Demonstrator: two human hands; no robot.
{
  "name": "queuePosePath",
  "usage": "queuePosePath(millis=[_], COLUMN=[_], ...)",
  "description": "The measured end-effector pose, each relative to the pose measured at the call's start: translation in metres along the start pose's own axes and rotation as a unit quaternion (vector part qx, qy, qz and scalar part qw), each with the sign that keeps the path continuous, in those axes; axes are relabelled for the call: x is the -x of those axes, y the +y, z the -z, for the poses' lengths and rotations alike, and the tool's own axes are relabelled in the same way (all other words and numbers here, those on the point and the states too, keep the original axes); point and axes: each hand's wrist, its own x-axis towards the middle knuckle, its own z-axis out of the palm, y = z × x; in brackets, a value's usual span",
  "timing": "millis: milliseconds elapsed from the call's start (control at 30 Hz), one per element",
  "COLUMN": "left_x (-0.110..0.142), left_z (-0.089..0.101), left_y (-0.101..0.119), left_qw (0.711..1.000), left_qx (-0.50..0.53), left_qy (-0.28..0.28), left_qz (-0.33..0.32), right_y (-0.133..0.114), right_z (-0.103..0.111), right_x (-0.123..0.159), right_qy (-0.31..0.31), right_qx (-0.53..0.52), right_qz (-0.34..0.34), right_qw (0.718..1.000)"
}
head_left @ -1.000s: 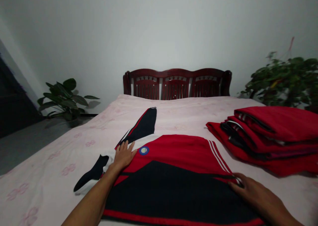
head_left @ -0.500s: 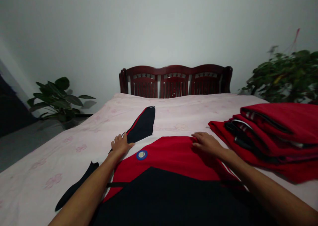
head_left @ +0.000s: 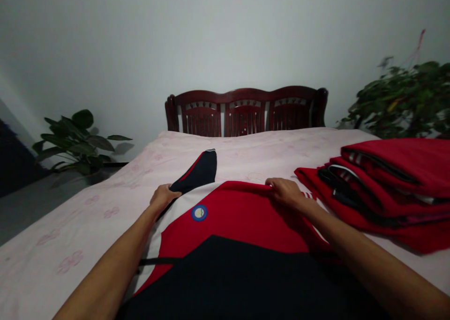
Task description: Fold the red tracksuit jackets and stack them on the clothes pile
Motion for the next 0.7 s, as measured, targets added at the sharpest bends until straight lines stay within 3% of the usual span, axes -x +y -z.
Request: queuePosePath(millis=[100, 167, 233, 300, 367, 433, 533, 633, 700], left_x=[0.022, 0.041, 0.060, 0.074, 0.084, 0.088, 0.090, 0.094, 0.098], left_z=[0.012, 0.024, 0.037, 0.051, 0.061, 0.067, 0.065, 0.059, 0.056], left_y=[-0.001, -0.003, -0.006, -0.009, -0.011, -0.011, -0.010, -0.008, -0.008], left_qw=[0.997, 0.992, 0.976, 0.942, 0.908, 0.895, 0.910, 0.946, 0.963], left_qx=[0.069, 0.112, 0.169, 0.208, 0.191, 0.140, 0.071, 0.067, 0.083], left_qy=[-0.012, -0.049, -0.134, -0.262, -0.372, -0.424, -0.408, -0.315, -0.258], left_qz=[-0.029, -0.037, -0.035, -0.023, -0.012, -0.004, 0.020, 0.015, -0.005], right_y=[0.003, 0.008, 0.013, 0.017, 0.018, 0.016, 0.012, 0.003, -0.012], right_z=[0.005, 0.003, 0.000, -0.001, 0.002, 0.007, 0.016, 0.026, 0.031], right_x=[0.043, 0.074, 0.099, 0.113, 0.117, 0.116, 0.109, 0.095, 0.077], right_qy=[0.068, 0.050, 0.014, -0.011, -0.014, -0.008, -0.072, -0.172, -0.141], right_qx=[0.069, 0.081, 0.061, 0.038, 0.033, 0.039, 0.040, 0.014, -0.064], right_qz=[0.107, 0.158, 0.181, 0.176, 0.153, 0.123, 0.041, -0.065, -0.109], right_qw=[0.990, 0.983, 0.981, 0.984, 0.988, 0.992, 0.996, 0.983, 0.982])
